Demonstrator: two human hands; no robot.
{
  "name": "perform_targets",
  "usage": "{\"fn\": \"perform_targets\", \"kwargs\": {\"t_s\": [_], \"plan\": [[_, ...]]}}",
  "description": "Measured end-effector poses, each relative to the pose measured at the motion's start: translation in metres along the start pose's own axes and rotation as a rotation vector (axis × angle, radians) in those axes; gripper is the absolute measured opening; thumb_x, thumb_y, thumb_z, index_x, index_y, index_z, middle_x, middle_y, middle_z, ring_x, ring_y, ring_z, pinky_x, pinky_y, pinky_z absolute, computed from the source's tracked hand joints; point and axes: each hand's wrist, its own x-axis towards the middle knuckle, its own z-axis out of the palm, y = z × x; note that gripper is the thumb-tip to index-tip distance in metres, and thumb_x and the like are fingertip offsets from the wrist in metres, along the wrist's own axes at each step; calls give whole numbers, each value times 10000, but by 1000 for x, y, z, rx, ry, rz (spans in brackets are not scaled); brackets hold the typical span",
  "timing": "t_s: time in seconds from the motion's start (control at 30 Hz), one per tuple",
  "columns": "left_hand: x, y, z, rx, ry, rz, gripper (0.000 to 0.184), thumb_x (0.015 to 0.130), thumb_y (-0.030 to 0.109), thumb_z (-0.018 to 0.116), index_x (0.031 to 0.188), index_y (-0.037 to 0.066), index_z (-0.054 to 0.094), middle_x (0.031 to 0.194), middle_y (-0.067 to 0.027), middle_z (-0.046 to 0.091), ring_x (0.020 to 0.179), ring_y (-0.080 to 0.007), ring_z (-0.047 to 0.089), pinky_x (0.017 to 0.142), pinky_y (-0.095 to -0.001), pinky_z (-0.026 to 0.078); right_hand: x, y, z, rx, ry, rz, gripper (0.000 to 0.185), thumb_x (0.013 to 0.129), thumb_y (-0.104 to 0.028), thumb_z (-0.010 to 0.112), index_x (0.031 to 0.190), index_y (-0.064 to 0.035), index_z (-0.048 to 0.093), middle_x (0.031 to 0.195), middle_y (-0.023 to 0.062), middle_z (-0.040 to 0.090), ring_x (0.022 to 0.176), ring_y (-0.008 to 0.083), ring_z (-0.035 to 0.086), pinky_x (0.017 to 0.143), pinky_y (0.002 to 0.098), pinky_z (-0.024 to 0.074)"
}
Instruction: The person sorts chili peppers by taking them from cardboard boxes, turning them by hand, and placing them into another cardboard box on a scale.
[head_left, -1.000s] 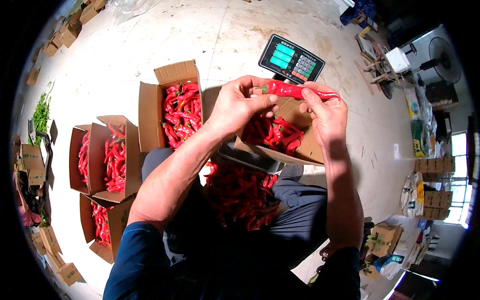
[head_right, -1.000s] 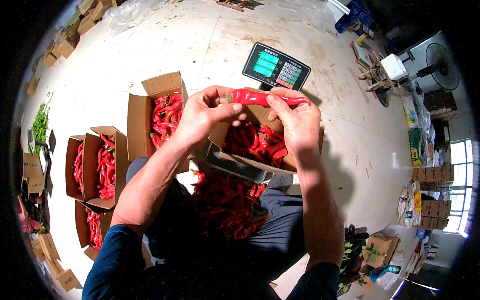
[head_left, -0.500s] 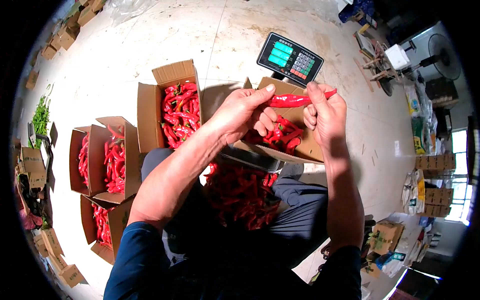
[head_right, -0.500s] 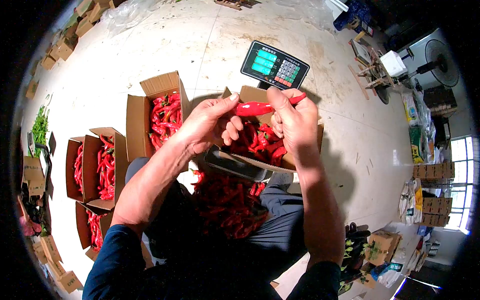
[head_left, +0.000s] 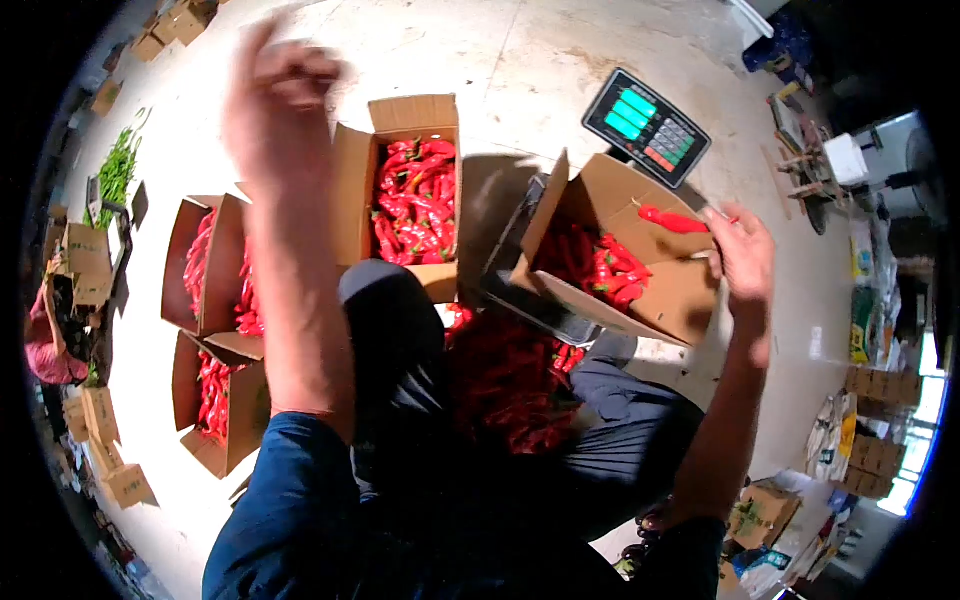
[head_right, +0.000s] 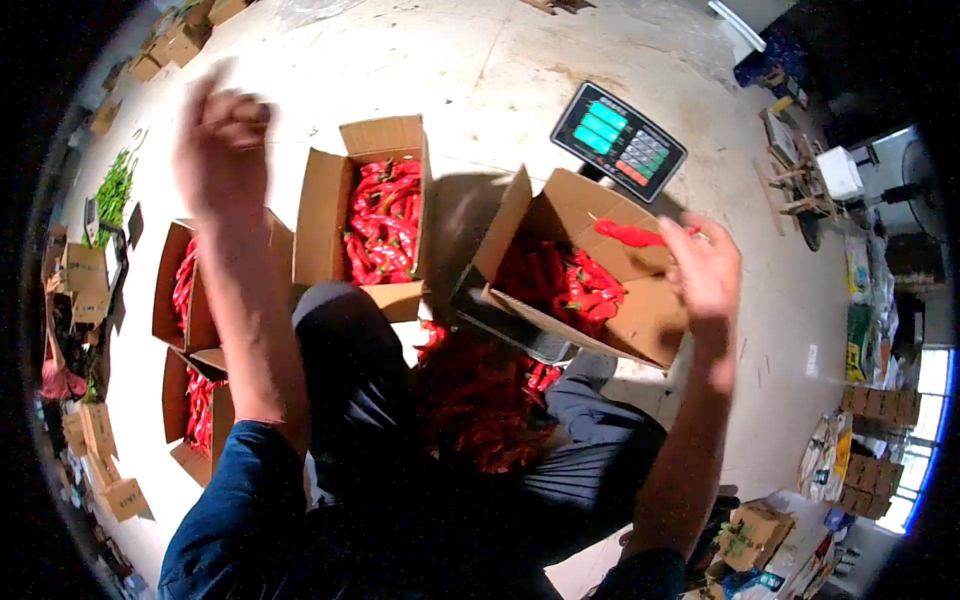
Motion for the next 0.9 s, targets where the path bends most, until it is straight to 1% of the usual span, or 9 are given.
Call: {"fn": "perform_targets", "kwargs": {"t_s": [0.13, 0.2, 0.27, 0.3, 0.4, 0.5, 0.63, 0.8, 0.9], "plan": [[-23, 42, -49, 617, 298, 362, 263, 953, 184, 565, 1069, -43, 631, 827, -116, 642, 705, -188, 591, 727, -316, 498, 9, 33, -19, -43, 158, -36, 429, 926, -217, 662, 1234, 59, 547, 746, 26, 609, 531, 70, 496, 456, 225, 363], [-51, 7, -64, 1076, 294, -34, 244, 939, 149, 590, 1088, -41, 626, 862, -111, 658, 736, -183, 604, 748, -302, 499, 4, 33, -15, -3, 99, -60, 424, 922, -219, 661, 1223, 60, 556, 757, 32, 616, 539, 76, 499, 470, 232, 380], [-74, -40, -115, 1563, -211, -439, 316, 884, 192, 664, 1155, 34, 635, 1020, -153, 686, 960, -281, 663, 854, -377, 516, -6, 18, -4, -37, -14, -53, 409, 916, -209, 660, 1212, 57, 567, 769, 39, 624, 554, 83, 506, 491, 243, 405], [-86, -73, -153, 1774, -627, -170, 352, 842, 213, 690, 1154, 59, 644, 1134, -181, 654, 1087, -317, 628, 906, -430, 514, -8, 16, 7, -82, -5, -120, 355, 912, -152, 647, 1191, 57, 582, 759, 46, 626, 592, 81, 525, 532, 269, 444], [-98, -139, -179, 1848, -738, -509, 579, 801, 231, 723, 1340, 126, 540, 1302, -175, 577, 1210, -342, 556, 1010, -456, 456, -20, 5, 37, -191, -39, -212, 339, 906, -132, 643, 1186, 52, 584, 751, 52, 629, 635, 72, 548, 568, 297, 466], [-93, -174, -186, 2035, -1058, -224, 713, 788, 137, 688, 1449, 165, 421, 1429, -155, 473, 1333, -337, 443, 1059, -472, 399, -32, -11, 54, -238, -185, -203, 330, 913, -112, 636, 1187, 61, 574, 717, 60, 610, 612, 83, 540, 573, 283, 462], [-80, -194, -200, 2035, -1311, -214, 838, 789, 116, 669, 1532, 179, 287, 1427, -130, 474, 1338, -311, 426, 1064, -470, 373, -31, -11, 63, -270, -312, -300, 293, 927, -75, 620, 1177, 66, 561, 674, 72, 575, 575, 91, 523, 555, 258, 445], [-64, -199, -224, 1828, -1150, -266, 797, 749, 92, 657, 1482, 90, 343, 1179, -161, 595, 1132, -342, 547, 963, -452, 430, -29, 7, 64, -258, -297, -558, 290, 901, -76, 678, 1166, -11, 579, 745, 89, 645, 635, 151, 586, 624, 291, 478], [-54, -190, -239, 1810, -1038, -356, 677, 726, 188, 743, 1357, 102, 511, 1182, -143, 600, 1148, -319, 551, 948, -454, 430, -28, 14, 64, -237, -297, -441, 285, 897, -84, 688, 1163, -44, 593, 771, 98, 655, 671, 175, 609, 645, 304, 486]]}}
